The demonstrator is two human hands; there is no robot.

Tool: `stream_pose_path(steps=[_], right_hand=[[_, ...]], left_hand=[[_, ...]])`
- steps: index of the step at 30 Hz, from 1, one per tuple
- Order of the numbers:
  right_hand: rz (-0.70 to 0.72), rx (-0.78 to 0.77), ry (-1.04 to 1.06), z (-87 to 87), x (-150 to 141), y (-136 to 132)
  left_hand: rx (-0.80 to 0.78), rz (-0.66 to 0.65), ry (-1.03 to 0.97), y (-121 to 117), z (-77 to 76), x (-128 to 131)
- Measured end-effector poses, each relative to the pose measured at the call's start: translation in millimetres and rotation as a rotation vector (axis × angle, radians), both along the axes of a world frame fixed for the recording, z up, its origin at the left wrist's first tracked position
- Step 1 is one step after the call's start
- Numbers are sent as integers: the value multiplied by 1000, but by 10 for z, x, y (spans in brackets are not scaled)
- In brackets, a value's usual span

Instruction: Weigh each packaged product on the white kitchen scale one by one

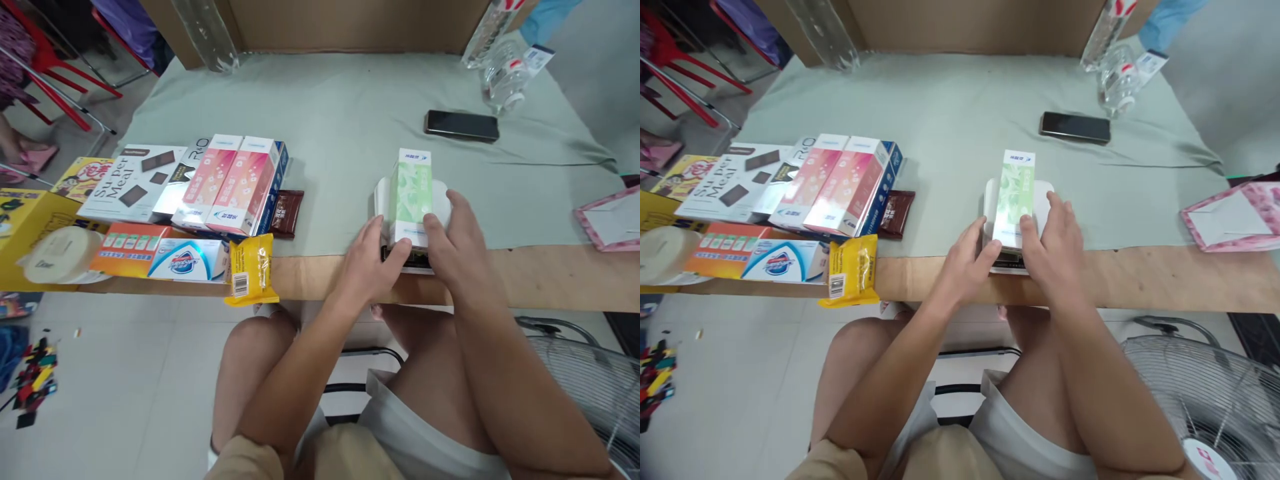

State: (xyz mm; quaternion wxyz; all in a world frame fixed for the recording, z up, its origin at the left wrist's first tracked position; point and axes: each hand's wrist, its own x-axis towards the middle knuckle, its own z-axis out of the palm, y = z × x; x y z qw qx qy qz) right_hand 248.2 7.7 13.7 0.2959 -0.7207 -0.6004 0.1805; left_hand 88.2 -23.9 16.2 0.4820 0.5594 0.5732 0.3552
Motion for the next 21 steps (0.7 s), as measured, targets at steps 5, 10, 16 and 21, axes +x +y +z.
stream_pose_path(steps=[5, 10, 16, 21], right_hand=[[115, 106, -68, 74, -86, -85], [240, 89, -49, 35, -282, -104], [395, 139, 104, 35, -759, -132], [517, -26, 143, -138, -1206, -135]], left_hand=[[167, -22, -23, -19, -6, 50], [273, -59, -131, -104, 31, 27], [406, 145, -98, -214, 130, -294], [238, 283, 21, -266, 105, -597]])
